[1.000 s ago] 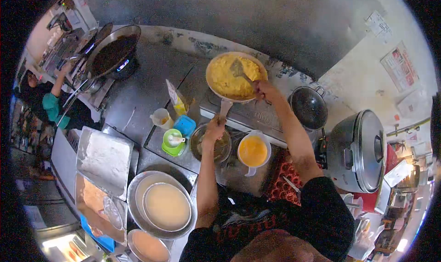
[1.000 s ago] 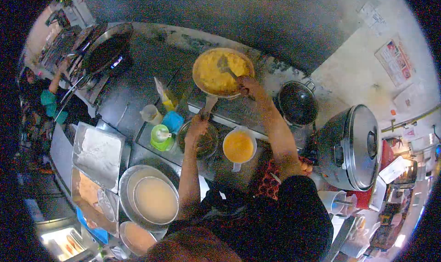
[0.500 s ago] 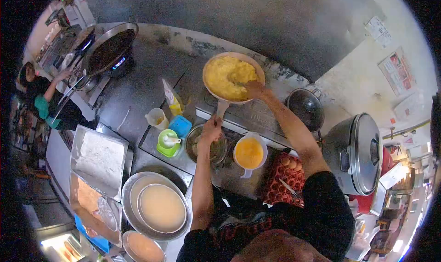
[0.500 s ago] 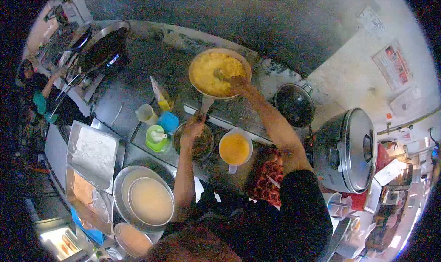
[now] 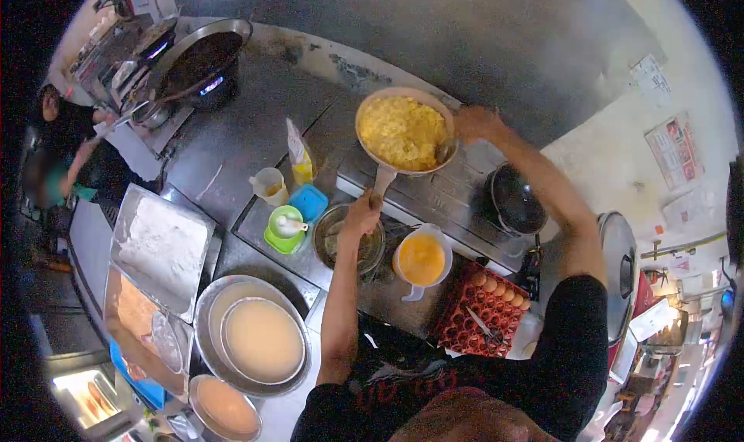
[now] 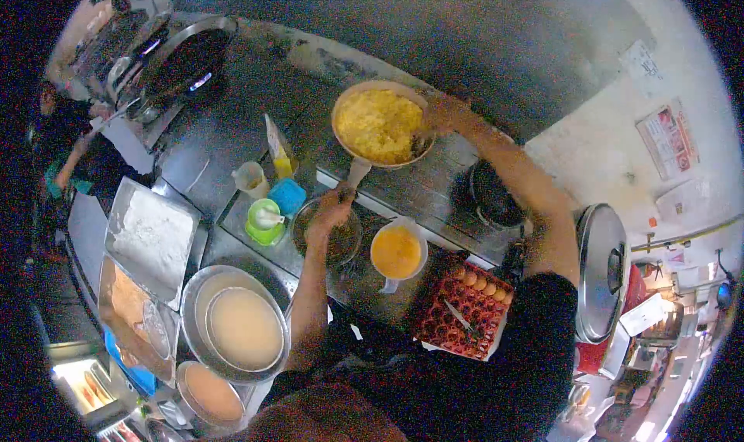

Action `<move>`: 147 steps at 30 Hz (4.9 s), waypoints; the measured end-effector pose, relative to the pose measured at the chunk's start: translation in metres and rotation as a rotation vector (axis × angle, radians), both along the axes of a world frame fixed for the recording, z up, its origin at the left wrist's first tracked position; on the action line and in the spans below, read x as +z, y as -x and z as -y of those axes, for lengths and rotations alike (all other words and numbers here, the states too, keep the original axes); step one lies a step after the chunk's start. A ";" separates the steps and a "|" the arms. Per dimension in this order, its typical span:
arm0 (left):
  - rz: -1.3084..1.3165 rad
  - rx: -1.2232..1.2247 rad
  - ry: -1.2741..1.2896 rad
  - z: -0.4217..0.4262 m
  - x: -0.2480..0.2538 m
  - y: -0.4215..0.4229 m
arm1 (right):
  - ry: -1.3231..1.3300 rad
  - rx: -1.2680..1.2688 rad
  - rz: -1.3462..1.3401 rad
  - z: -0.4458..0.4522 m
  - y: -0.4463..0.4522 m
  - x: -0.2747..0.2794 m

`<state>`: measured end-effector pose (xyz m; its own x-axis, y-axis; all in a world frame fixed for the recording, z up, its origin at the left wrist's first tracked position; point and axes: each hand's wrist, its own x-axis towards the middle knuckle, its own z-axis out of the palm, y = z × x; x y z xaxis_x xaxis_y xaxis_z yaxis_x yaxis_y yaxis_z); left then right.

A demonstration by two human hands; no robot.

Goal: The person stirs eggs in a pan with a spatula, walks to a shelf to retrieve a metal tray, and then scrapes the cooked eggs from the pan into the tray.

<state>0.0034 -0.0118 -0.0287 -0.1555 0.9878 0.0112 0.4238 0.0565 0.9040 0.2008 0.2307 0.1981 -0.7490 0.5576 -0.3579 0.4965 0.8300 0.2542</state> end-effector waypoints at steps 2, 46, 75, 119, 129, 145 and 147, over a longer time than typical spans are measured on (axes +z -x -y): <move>0.004 0.000 0.025 0.003 0.000 0.002 | 0.093 0.138 -0.193 0.009 -0.011 -0.039; 0.268 0.077 0.287 -0.001 0.024 -0.005 | 0.309 -0.274 -0.076 -0.047 -0.016 -0.132; 0.194 0.034 0.350 0.006 0.049 -0.005 | -0.382 0.240 -0.350 -0.093 0.041 -0.138; 0.205 0.074 0.313 0.007 0.059 -0.008 | 0.086 -0.388 -0.793 0.048 0.015 -0.202; 0.040 0.039 0.072 0.001 0.006 -0.006 | 0.421 -0.148 -1.306 -0.032 -0.025 -0.190; 0.236 0.136 0.322 0.007 0.055 -0.011 | -0.176 -0.090 -0.102 -0.014 -0.049 0.015; 0.189 0.118 0.305 0.008 0.054 -0.009 | 0.018 0.012 -0.120 -0.042 -0.072 -0.036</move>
